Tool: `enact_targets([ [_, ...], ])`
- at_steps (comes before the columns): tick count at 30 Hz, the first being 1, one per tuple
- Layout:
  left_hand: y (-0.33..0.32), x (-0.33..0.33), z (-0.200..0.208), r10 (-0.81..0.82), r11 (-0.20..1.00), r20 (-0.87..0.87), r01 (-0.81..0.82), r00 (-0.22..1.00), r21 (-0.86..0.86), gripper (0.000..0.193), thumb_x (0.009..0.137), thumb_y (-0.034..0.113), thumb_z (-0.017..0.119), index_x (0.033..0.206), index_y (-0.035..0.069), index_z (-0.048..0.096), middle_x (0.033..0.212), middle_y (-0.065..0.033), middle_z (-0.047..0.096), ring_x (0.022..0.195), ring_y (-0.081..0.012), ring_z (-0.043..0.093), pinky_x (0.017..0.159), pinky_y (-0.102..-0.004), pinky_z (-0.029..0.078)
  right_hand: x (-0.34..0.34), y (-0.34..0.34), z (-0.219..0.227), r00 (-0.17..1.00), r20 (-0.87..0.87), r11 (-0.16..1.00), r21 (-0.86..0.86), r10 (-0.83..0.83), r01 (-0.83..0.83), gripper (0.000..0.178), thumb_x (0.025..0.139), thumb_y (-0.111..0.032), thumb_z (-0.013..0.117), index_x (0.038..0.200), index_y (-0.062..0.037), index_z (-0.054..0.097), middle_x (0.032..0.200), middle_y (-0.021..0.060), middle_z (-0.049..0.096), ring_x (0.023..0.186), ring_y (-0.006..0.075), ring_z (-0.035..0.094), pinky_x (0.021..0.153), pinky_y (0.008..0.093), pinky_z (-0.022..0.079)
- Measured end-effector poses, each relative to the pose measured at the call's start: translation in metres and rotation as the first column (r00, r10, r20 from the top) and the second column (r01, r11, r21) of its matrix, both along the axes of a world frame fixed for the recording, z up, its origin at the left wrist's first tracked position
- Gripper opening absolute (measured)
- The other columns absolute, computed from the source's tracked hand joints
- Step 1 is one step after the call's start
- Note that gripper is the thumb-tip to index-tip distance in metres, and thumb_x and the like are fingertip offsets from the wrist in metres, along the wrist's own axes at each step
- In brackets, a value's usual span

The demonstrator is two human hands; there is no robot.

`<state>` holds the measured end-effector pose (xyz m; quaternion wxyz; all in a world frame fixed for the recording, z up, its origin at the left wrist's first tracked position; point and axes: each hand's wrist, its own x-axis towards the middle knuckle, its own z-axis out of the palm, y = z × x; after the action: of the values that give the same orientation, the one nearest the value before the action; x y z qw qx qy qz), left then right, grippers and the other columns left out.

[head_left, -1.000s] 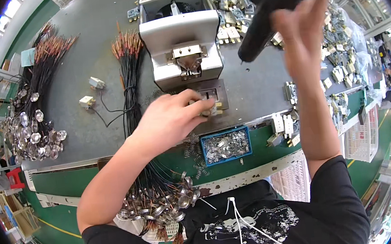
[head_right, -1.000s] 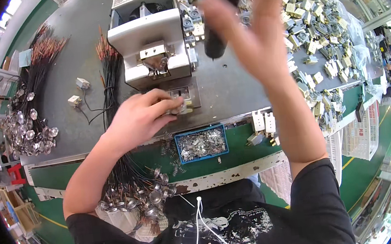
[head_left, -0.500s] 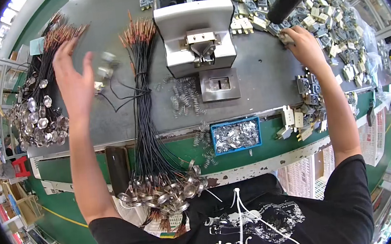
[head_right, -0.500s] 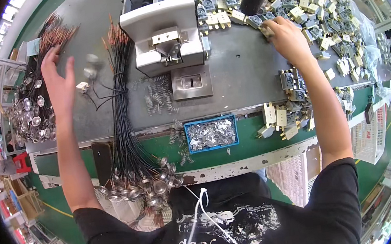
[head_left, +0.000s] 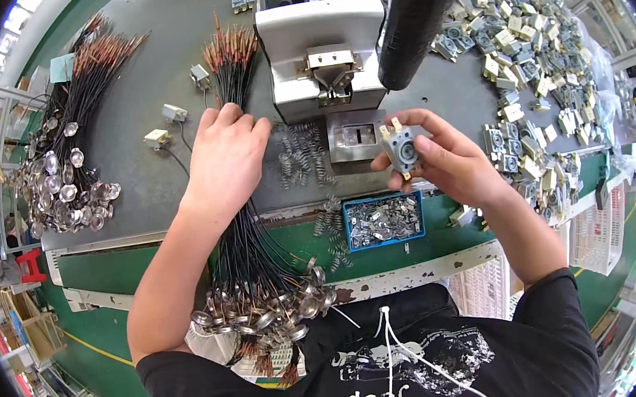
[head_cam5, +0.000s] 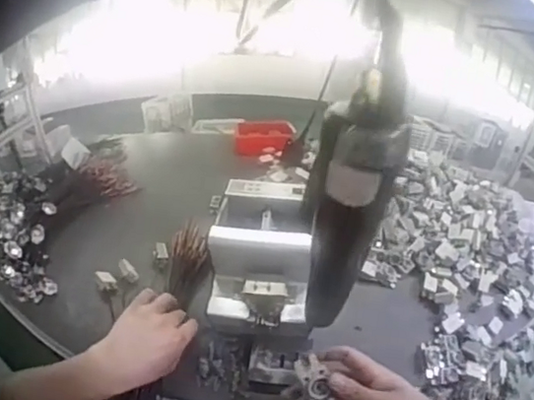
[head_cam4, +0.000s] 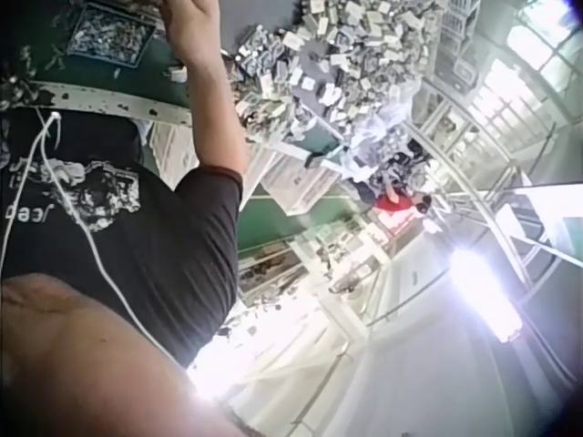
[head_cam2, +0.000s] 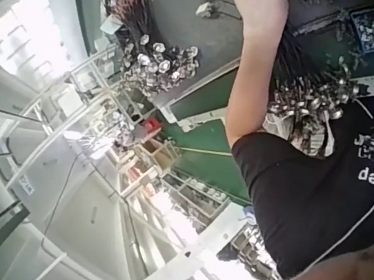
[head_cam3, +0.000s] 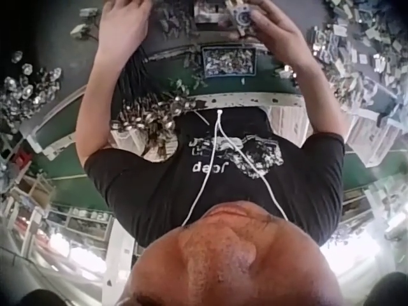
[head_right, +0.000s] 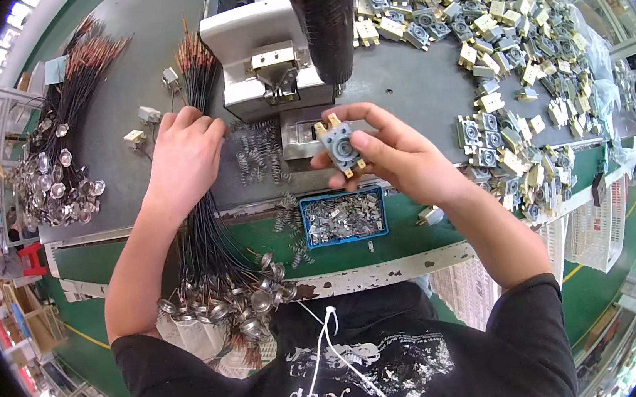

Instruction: Assemble electronic components using a jig and a powered screwdriver on an assembly line.

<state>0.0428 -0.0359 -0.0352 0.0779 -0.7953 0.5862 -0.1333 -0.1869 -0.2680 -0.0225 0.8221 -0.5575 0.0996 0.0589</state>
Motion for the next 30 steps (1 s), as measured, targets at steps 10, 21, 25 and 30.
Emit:
enact_targets([
  [10, 0.005, 0.003, 0.02, -0.124, 0.958, -0.657, -0.083, 0.744, -0.275, 0.015, 0.097, 0.004, 0.059, 0.109, 0.001, 0.068, 0.107, -0.0127, 0.065, 0.1, -0.0294, 0.066, 0.091, -0.0401, 0.052, 0.025, 0.012, 0.028, 0.995, -0.093, 0.616, -0.783, 0.031, -0.093, 0.021, 0.107, -0.014, 0.057, 0.122, -0.0005, 0.065, 0.098, 0.0054, 0.07, 0.079, 0.0119, 0.07, 0.073, 0.0288, 0.055],
  [21, 0.012, 0.0, 0.016, -0.139, 0.939, -0.87, -0.218, 0.472, -0.268, 0.015, 0.095, 0.006, 0.066, 0.108, -0.001, 0.069, 0.106, -0.0132, 0.071, 0.093, -0.0273, 0.071, 0.084, -0.0361, 0.057, 0.026, 0.006, -0.013, 0.914, 0.333, -0.073, -0.931, 0.23, 0.358, 0.037, 0.088, -0.021, 0.079, 0.122, -0.0077, 0.07, 0.112, 0.011, 0.071, 0.091, 0.0305, 0.069, 0.08, 0.039, 0.057],
  [25, 0.007, 0.0, 0.017, -0.182, 0.914, -0.866, -0.245, 0.466, -0.324, 0.017, 0.095, 0.008, 0.068, 0.11, 0.0, 0.069, 0.104, -0.0121, 0.071, 0.091, -0.0255, 0.071, 0.082, -0.0353, 0.057, 0.026, 0.006, -0.025, 0.928, 0.325, -0.036, -0.941, 0.183, 0.337, 0.043, 0.083, -0.022, 0.082, 0.122, -0.0082, 0.07, 0.114, 0.0102, 0.072, 0.095, 0.0304, 0.068, 0.083, 0.0393, 0.056],
  [30, 0.002, -0.005, 0.017, -0.18, 0.908, -0.843, -0.245, 0.507, -0.341, 0.017, 0.095, 0.01, 0.068, 0.11, 0.001, 0.069, 0.101, -0.011, 0.07, 0.086, -0.0235, 0.069, 0.079, -0.0341, 0.055, 0.042, 0.012, -0.023, 0.895, 0.351, -0.029, -0.928, 0.275, 0.372, 0.04, 0.082, -0.018, 0.082, 0.118, -0.0064, 0.07, 0.111, 0.0091, 0.074, 0.097, 0.0292, 0.067, 0.085, 0.0397, 0.056],
])
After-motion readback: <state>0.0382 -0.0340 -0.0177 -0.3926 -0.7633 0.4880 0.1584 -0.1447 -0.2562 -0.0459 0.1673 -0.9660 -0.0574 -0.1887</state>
